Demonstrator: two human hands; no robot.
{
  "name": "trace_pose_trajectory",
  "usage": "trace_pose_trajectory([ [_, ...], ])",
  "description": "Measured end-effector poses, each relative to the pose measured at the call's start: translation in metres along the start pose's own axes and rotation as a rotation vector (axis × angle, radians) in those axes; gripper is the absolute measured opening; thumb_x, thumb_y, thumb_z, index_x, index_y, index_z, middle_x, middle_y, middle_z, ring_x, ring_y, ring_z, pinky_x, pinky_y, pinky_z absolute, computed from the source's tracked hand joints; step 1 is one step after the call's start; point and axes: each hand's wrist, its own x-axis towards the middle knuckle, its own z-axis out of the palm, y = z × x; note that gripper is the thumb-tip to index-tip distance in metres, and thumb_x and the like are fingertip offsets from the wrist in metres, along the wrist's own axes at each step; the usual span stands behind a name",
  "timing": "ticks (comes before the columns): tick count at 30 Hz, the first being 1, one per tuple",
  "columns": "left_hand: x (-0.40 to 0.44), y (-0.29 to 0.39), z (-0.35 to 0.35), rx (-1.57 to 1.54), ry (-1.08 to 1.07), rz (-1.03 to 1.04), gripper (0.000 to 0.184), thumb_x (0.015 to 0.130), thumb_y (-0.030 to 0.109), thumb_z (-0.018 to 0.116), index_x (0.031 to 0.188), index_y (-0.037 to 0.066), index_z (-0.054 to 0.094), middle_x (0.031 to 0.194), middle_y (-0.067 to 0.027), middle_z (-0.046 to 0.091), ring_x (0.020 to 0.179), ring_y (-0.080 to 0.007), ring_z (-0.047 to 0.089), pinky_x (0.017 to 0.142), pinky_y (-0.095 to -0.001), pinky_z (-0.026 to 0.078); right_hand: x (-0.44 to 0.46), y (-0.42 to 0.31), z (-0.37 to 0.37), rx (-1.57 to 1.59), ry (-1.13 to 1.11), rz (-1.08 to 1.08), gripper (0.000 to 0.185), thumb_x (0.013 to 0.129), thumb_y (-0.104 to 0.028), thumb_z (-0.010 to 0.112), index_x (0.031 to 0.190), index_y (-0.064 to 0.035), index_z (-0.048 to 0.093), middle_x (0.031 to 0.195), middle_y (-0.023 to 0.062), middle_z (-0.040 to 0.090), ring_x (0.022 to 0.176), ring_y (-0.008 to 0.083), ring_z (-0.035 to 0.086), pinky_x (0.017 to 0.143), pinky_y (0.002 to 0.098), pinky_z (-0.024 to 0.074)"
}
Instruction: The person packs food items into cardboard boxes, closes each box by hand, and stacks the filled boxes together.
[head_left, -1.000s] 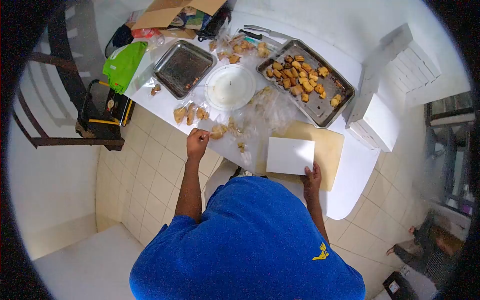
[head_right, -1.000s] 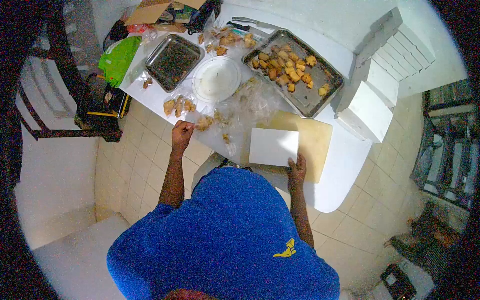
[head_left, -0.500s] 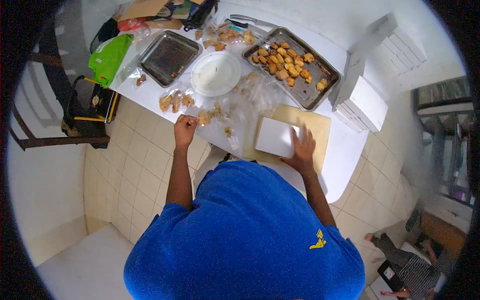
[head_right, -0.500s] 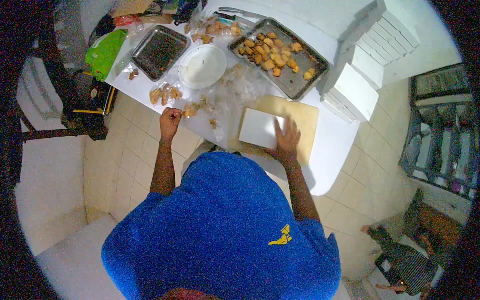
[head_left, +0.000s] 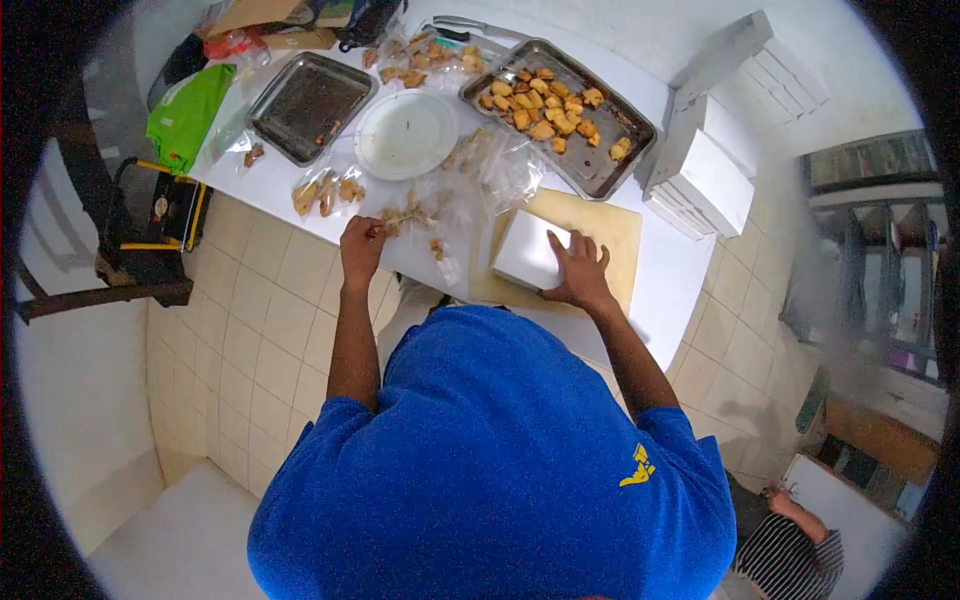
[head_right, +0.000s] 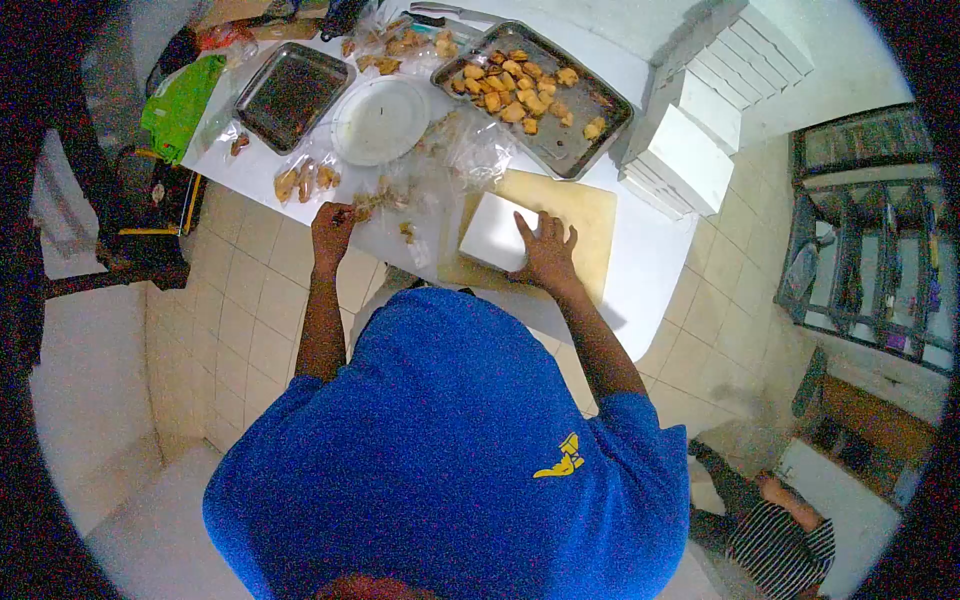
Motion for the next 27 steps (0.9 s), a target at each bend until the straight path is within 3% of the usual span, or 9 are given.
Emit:
trace_pose_trajectory([
  [5,-0.005,-0.014,-0.006,-0.05,0.044,-0.01,0.009,0.075,0.006,0.068,0.083,0.003,0.066,0.073,-0.0081,0.054,0.062,-0.0177,0.055,0.059,-0.0302,0.047,0.013,0.021,-0.018,0.21,-0.239,0.007,0.111,0.054,-0.071,0.07,0.143,-0.0169,0.031,0.144,0.0239,0.029,0.133,0.042,0.027,0.102,0.0658,0.0172],
  [6,-0.006,-0.017,-0.008,-0.013,0.03,-0.023,0.009,0.076,0.008,0.068,0.084,0.003,0.066,0.075,-0.0088,0.055,0.064,-0.0188,0.057,0.061,-0.0307,0.048,0.016,0.029,-0.028,0.362,-0.314,-0.015,0.111,0.057,-0.075,0.065,0.142,-0.0107,0.033,0.144,0.023,0.031,0.133,0.0389,0.029,0.106,0.0566,0.0206],
  [7,-0.005,-0.02,-0.01,0.025,0.016,-0.035,0.01,0.077,0.009,0.069,0.085,0.003,0.066,0.078,-0.0094,0.057,0.067,-0.02,0.059,0.063,-0.0312,0.049,0.021,0.04,-0.033,0.48,-0.324,-0.048,0.106,0.062,-0.071,0.066,0.141,-0.0076,0.034,0.141,0.021,0.037,0.13,0.0344,0.037,0.107,0.0437,0.0283],
  [9,-0.004,-0.022,-0.014,0.067,-0.005,-0.055,0.011,0.078,0.012,0.07,0.085,0.004,0.066,0.081,-0.0104,0.059,0.071,-0.0211,0.061,0.066,-0.0316,0.05,0.024,0.053,-0.048,0.787,-0.315,-0.02,0.082,0.077,-0.052,0.067,0.136,-0.0015,0.041,0.136,0.019,0.045,0.12,0.0285,0.049,0.101,0.0357,0.0362],
  [11,-0.002,-0.024,-0.015,0.073,-0.014,-0.068,0.012,0.077,0.012,0.07,0.084,0.004,0.066,0.083,-0.011,0.059,0.073,-0.0209,0.061,0.067,-0.0316,0.05,0.025,0.056,-0.07,0.905,-0.299,-0.022,0.066,0.085,-0.045,0.062,0.136,-0.0073,0.044,0.13,0.0159,0.051,0.116,0.024,0.05,0.1,0.0338,0.0371],
  [14,0.003,-0.029,-0.01,-0.04,0.056,-0.015,0.011,0.077,0.01,0.067,0.087,0.005,0.066,0.077,-0.008,0.057,0.073,-0.0225,0.058,0.068,-0.0329,0.048,0.037,0.074,-0.067,0.829,-0.159,-0.035,0.065,0.084,-0.05,0.06,0.133,-0.0088,0.047,0.127,0.0145,0.054,0.116,0.0243,0.05,0.1,0.0348,0.0377],
  [18,0.021,-0.018,-0.015,0.232,0.239,0.468,0.014,0.083,0.008,0.06,0.096,0.003,0.057,0.086,-0.011,0.062,0.083,-0.0315,0.061,0.072,-0.0369,0.049,0.041,0.081,-0.078,0.76,-0.012,0.028,0.063,0.084,-0.053,0.059,0.125,-0.0055,0.055,0.123,0.0148,0.057,0.109,0.0245,0.055,0.095,0.0352,0.0426],
  [22,0.029,-0.002,-0.02,0.072,-0.091,-0.003,0.011,0.087,0.007,0.055,0.095,0.002,0.051,0.086,-0.0158,0.064,0.082,-0.033,0.063,0.073,-0.0412,0.049,0.05,0.081,-0.074,0.686,0.303,0.005,0.055,0.081,-0.046,0.065,0.115,-0.0034,0.06,0.11,0.0162,0.062,0.099,0.0276,0.061,0.085,0.0371,0.048],
  [27,0.045,-0.028,-0.023,-0.025,-0.173,0.104,0.009,0.09,0.007,0.051,0.097,0.002,0.049,0.087,-0.0145,0.065,0.083,-0.028,0.065,0.071,-0.0374,0.05,0.041,0.069,-0.091,0.492,0.388,-0.197,0.057,0.073,-0.042,0.072,0.115,-0.0056,0.06,0.115,0.015,0.06,0.101,0.029,0.06,0.083,0.0377,0.0493],
])
